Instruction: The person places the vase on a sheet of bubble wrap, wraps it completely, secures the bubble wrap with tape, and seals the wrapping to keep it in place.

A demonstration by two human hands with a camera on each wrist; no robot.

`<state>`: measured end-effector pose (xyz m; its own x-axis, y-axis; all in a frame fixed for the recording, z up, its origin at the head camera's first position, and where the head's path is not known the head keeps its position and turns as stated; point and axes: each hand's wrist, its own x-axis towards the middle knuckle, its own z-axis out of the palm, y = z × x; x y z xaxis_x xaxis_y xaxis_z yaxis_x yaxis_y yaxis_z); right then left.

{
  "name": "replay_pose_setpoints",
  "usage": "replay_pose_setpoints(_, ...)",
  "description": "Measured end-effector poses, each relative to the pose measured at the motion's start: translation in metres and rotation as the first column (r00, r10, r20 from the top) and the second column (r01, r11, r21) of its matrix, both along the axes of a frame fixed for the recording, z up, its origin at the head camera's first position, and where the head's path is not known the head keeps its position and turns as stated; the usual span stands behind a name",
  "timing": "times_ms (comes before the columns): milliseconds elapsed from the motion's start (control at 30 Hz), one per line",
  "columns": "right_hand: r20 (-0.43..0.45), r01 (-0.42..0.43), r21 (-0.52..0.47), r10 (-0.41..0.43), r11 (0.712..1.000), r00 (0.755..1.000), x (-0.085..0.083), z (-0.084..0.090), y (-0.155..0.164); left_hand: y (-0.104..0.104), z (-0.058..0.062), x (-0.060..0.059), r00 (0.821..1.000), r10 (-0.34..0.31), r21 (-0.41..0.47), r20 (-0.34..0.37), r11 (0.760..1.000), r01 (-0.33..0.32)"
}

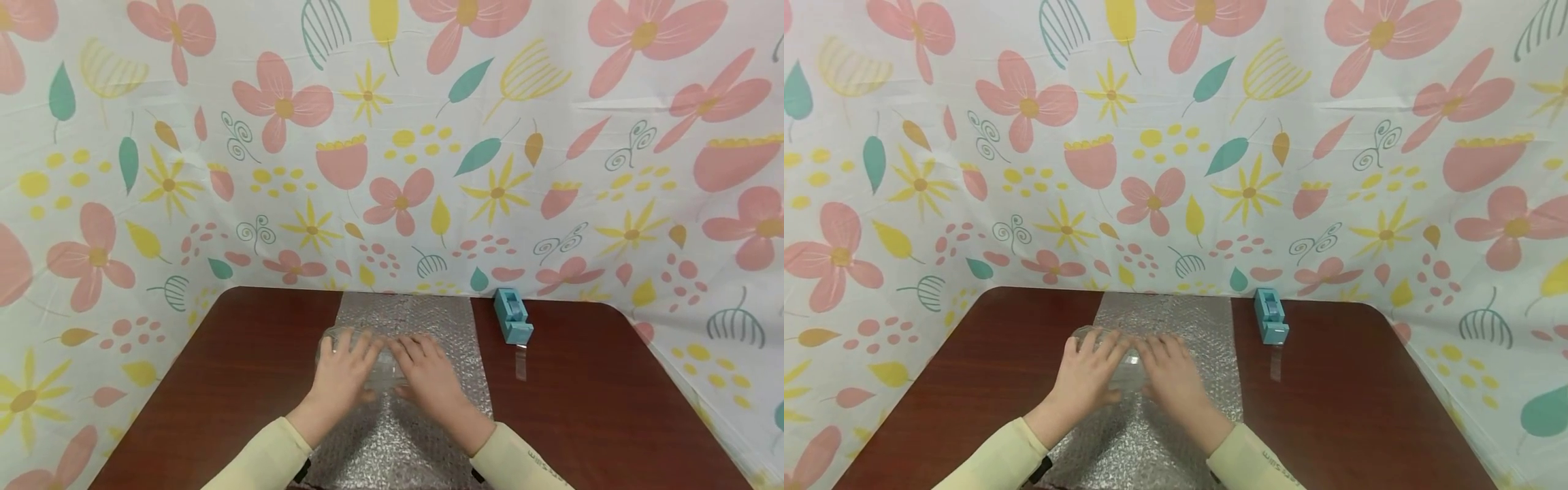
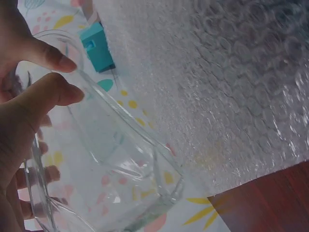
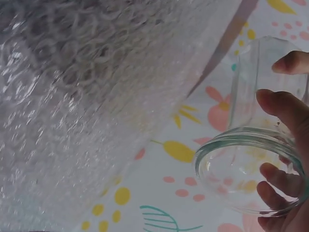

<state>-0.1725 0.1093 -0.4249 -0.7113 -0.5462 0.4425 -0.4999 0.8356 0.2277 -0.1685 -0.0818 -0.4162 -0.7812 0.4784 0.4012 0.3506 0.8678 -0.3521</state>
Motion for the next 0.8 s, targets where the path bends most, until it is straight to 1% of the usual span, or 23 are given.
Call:
replay_pose_setpoints(100, -0.031, -0.006, 0.000, 0.006, 1.000, 1.000, -0.001, 0.000, 0.004, -0.001, -0.003, -0.001, 0.999, -0.026, 0.010, -0.037, 1.000, 0.026)
replay_pose_setpoints(233, -0.057, -0.024, -0.020, 0.023, 0.999, 0.998, -0.003, 0.000, 0.009, -0.004, -0.006, -0.002, 0.996, -0.056, 0.000, -0.065, 0.998, 0.056)
replay_pose_setpoints(367, -0.058, -0.033, -0.041, 0.030, 0.999, 0.998, -0.003, 0.000, 0.014, -0.010, -0.007, -0.004, 0.995, -0.081, -0.008, -0.060, 0.997, 0.081)
replay_pose_setpoints(500, -0.071, -0.030, -0.038, 0.027, 0.999, 0.997, -0.002, 0.000, 0.018, -0.019, -0.009, -0.008, 0.992, -0.115, 0.037, -0.044, 0.992, 0.117)
replay_pose_setpoints(667, -0.117, -0.033, -0.020, 0.030, 0.999, 0.993, -0.001, -0.001, 0.022, -0.031, -0.013, -0.012, 0.977, -0.201, 0.115, -0.063, 0.971, 0.208)
replay_pose_setpoints(800, -0.139, -0.051, -0.026, 0.047, 0.998, 0.989, -0.001, -0.001, 0.024, -0.037, -0.014, -0.013, 0.963, -0.253, 0.128, -0.091, 0.956, 0.263)
